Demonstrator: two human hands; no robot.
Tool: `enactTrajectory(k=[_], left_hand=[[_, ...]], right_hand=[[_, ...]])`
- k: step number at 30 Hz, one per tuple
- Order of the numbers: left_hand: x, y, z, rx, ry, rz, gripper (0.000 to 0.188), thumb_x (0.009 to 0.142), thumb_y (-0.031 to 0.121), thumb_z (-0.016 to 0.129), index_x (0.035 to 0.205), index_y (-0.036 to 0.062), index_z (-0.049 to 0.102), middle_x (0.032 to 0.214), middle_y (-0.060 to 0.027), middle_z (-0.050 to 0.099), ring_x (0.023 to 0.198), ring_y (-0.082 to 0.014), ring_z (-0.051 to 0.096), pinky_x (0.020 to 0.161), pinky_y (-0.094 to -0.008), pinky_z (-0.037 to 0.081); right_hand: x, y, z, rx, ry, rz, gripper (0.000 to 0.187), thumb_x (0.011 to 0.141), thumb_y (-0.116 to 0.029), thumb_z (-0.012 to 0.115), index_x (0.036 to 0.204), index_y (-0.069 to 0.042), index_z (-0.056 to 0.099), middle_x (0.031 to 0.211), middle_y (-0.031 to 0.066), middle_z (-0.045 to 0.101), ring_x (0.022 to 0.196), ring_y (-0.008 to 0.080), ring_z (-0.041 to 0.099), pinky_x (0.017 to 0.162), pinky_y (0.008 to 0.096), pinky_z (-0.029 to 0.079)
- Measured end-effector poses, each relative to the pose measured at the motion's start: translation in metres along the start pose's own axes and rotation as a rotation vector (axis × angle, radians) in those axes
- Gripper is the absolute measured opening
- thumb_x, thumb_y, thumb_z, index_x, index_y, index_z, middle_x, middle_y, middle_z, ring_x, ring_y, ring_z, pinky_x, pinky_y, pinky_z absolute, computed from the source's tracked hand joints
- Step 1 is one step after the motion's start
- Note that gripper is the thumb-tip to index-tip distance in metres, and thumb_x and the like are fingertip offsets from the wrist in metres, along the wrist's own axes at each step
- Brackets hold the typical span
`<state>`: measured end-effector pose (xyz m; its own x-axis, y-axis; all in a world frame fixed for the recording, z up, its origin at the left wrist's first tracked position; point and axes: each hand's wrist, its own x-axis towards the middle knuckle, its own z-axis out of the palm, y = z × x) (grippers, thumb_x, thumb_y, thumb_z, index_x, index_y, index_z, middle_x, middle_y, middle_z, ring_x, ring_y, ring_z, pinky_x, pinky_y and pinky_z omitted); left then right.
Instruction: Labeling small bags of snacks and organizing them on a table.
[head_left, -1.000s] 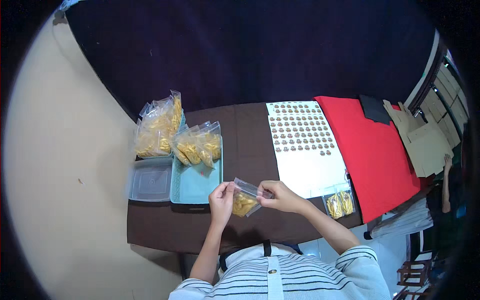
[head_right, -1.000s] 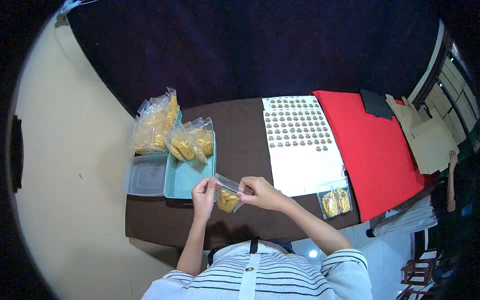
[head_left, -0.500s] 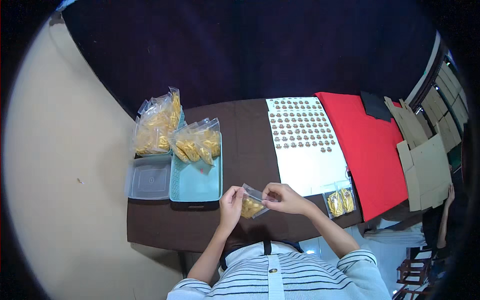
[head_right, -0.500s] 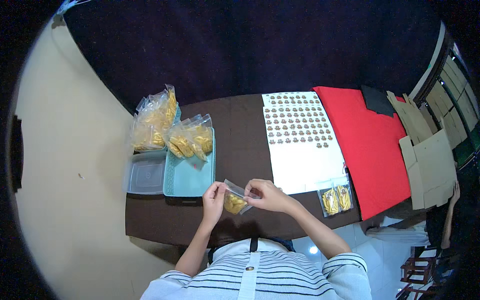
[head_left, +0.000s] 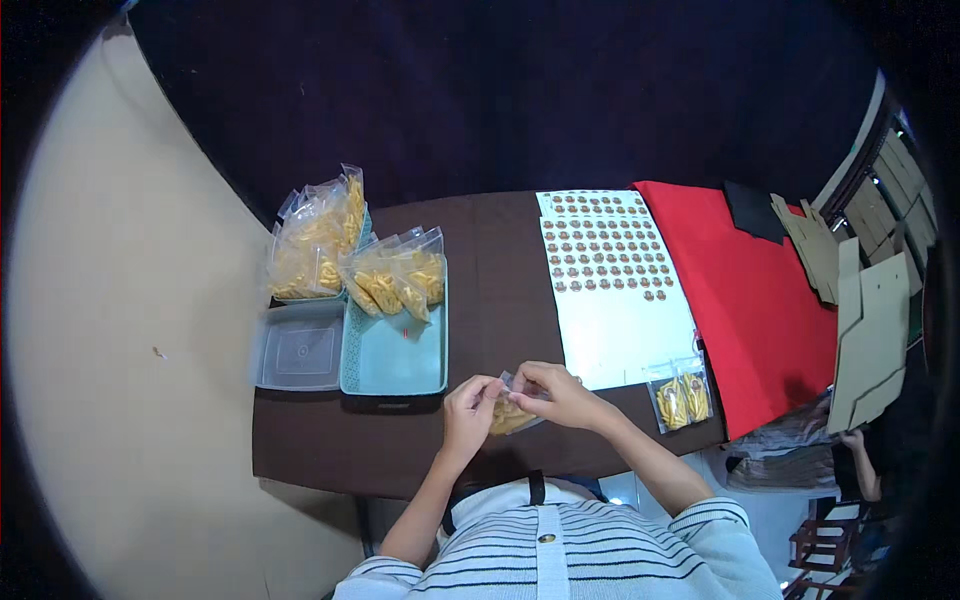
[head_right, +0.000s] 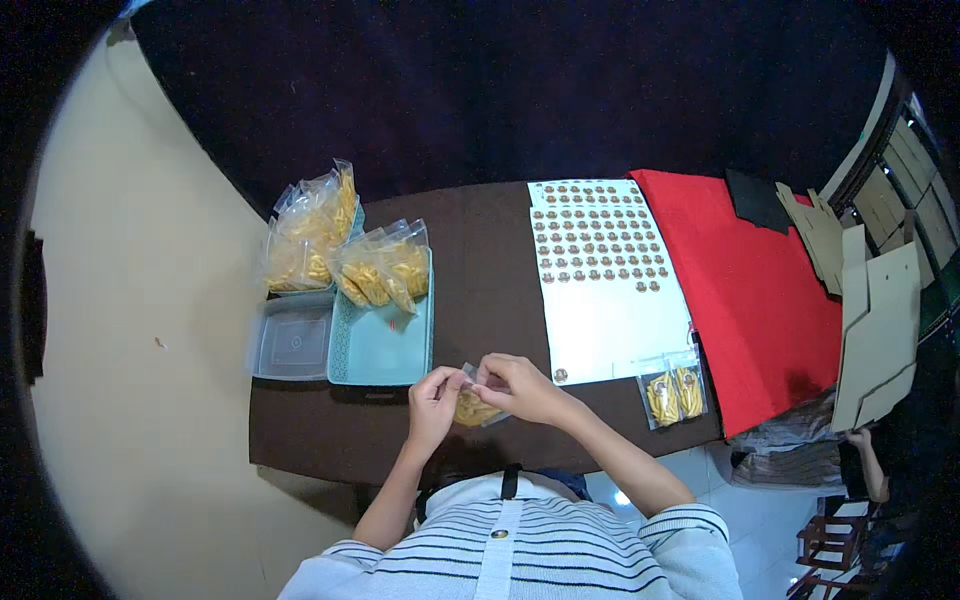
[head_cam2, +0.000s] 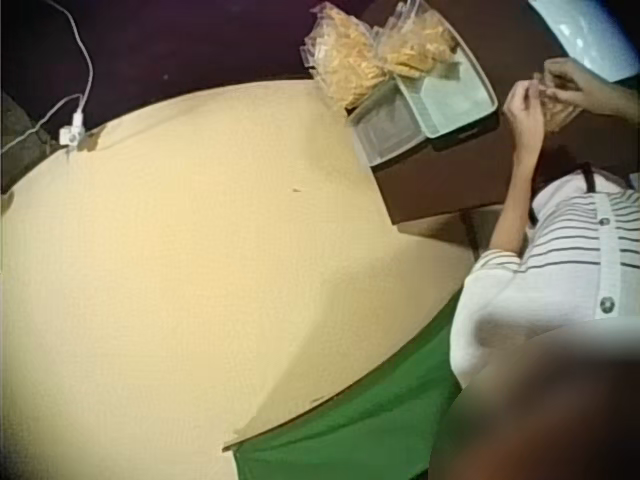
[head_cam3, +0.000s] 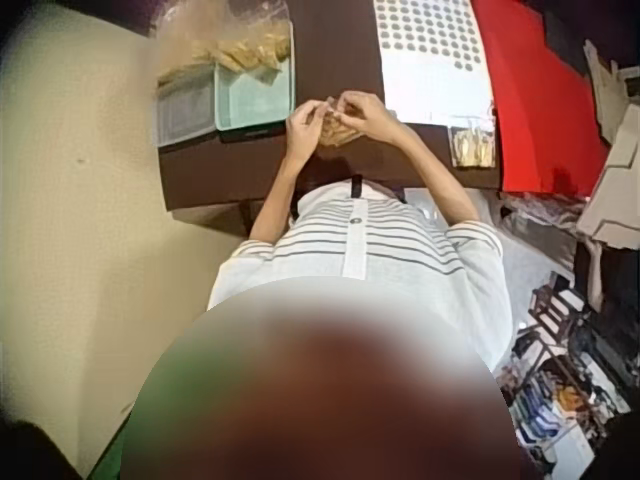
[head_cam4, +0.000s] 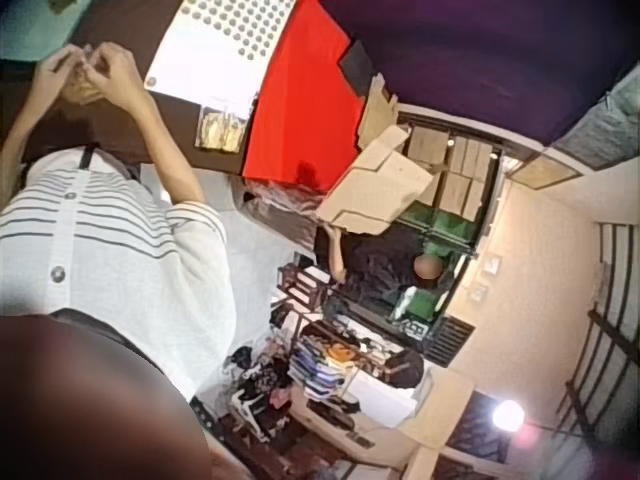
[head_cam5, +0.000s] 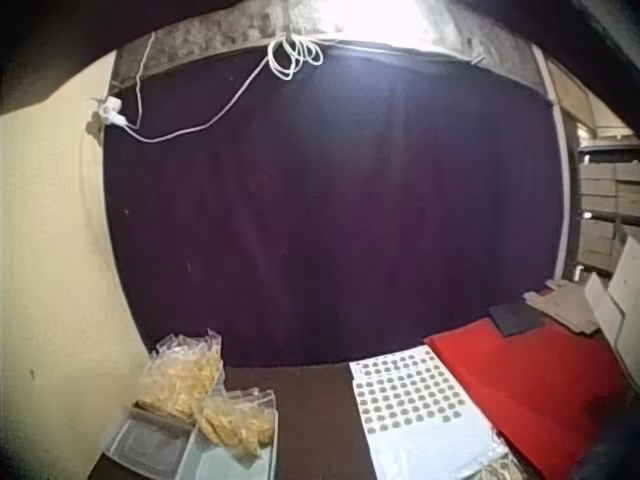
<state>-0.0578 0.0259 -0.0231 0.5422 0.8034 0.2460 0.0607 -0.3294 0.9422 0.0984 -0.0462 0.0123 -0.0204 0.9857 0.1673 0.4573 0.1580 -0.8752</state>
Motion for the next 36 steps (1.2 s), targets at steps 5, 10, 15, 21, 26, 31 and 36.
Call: enactTrajectory(k=[5, 10, 15, 21, 26, 31, 36], left_hand=[[0.004, 0.006, -0.005, -0.025, 0.064, -0.010, 0.020, 0.086, 0.015, 0.056, 0.079, -0.0037, 0.059, 0.067, -0.0055, 0.057, 0.062, -0.0088, 0.053, 0.056, -0.0232, 0.043], [0.012, -0.006, -0.018, -0.054, 0.151, -0.016, 0.022, 0.086, 0.016, 0.056, 0.078, -0.0048, 0.058, 0.067, -0.0037, 0.057, 0.063, -0.0072, 0.052, 0.055, -0.0217, 0.041], [0.013, -0.009, -0.026, -0.040, 0.169, -0.077, 0.023, 0.089, 0.016, 0.052, 0.079, -0.0040, 0.058, 0.069, -0.0010, 0.058, 0.065, -0.0049, 0.050, 0.058, -0.0195, 0.041], [0.009, -0.005, -0.014, -0.163, 0.161, -0.049, 0.021, 0.090, 0.016, 0.049, 0.079, -0.0012, 0.052, 0.066, 0.0011, 0.050, 0.062, -0.0046, 0.045, 0.056, -0.0203, 0.038], [0.006, -0.008, -0.013, -0.122, 0.152, -0.121, 0.028, 0.094, 0.024, 0.041, 0.076, 0.0031, 0.047, 0.067, 0.0027, 0.045, 0.063, -0.0044, 0.039, 0.058, -0.0211, 0.035], [0.013, -0.003, -0.013, -0.487, 0.260, -0.220, 0.032, 0.095, 0.030, 0.036, 0.073, 0.0081, 0.042, 0.065, 0.0033, 0.038, 0.061, -0.0056, 0.036, 0.060, -0.0211, 0.034], [0.017, -0.004, -0.017, -1.024, 0.142, -0.316, 0.026, 0.094, 0.032, 0.040, 0.078, 0.0106, 0.041, 0.062, 0.0052, 0.032, 0.057, -0.0042, 0.034, 0.061, -0.0209, 0.035]], right_hand=[[0.001, -0.002, -0.001, 0.080, 0.017, 0.036, 0.021, 0.079, -0.017, 0.058, 0.076, 0.003, 0.051, 0.069, 0.0103, 0.052, 0.062, 0.0156, 0.052, 0.058, 0.0276, 0.043], [-0.002, 0.000, -0.007, 0.063, 0.034, 0.041, 0.021, 0.079, -0.018, 0.059, 0.076, 0.002, 0.052, 0.068, 0.0087, 0.053, 0.060, 0.0134, 0.052, 0.056, 0.0264, 0.043], [-0.008, 0.005, -0.007, 0.127, -0.020, 0.137, 0.013, 0.080, -0.013, 0.057, 0.078, -0.001, 0.053, 0.073, 0.0031, 0.054, 0.066, 0.0084, 0.050, 0.060, 0.0232, 0.042], [-0.016, 0.014, 0.000, 0.290, 0.012, 0.169, 0.011, 0.081, -0.012, 0.057, 0.077, -0.002, 0.053, 0.074, 0.0004, 0.053, 0.068, 0.0069, 0.049, 0.062, 0.0221, 0.041], [-0.023, 0.015, 0.006, 0.483, -0.075, 0.248, 0.015, 0.077, -0.011, 0.063, 0.087, -0.006, 0.054, 0.079, -0.0017, 0.053, 0.074, 0.0068, 0.050, 0.068, 0.0218, 0.042], [-0.030, 0.028, 0.026, 0.372, -0.154, 0.276, 0.056, 0.071, -0.026, 0.070, 0.117, -0.008, 0.044, 0.115, 0.0070, 0.046, 0.103, 0.0193, 0.047, 0.088, 0.0341, 0.040], [-0.026, 0.023, 0.040, 0.336, -0.146, 0.260, 0.079, 0.068, -0.034, 0.071, 0.131, -0.010, 0.030, 0.127, 0.0113, 0.038, 0.113, 0.0253, 0.042, 0.092, 0.0404, 0.037]])
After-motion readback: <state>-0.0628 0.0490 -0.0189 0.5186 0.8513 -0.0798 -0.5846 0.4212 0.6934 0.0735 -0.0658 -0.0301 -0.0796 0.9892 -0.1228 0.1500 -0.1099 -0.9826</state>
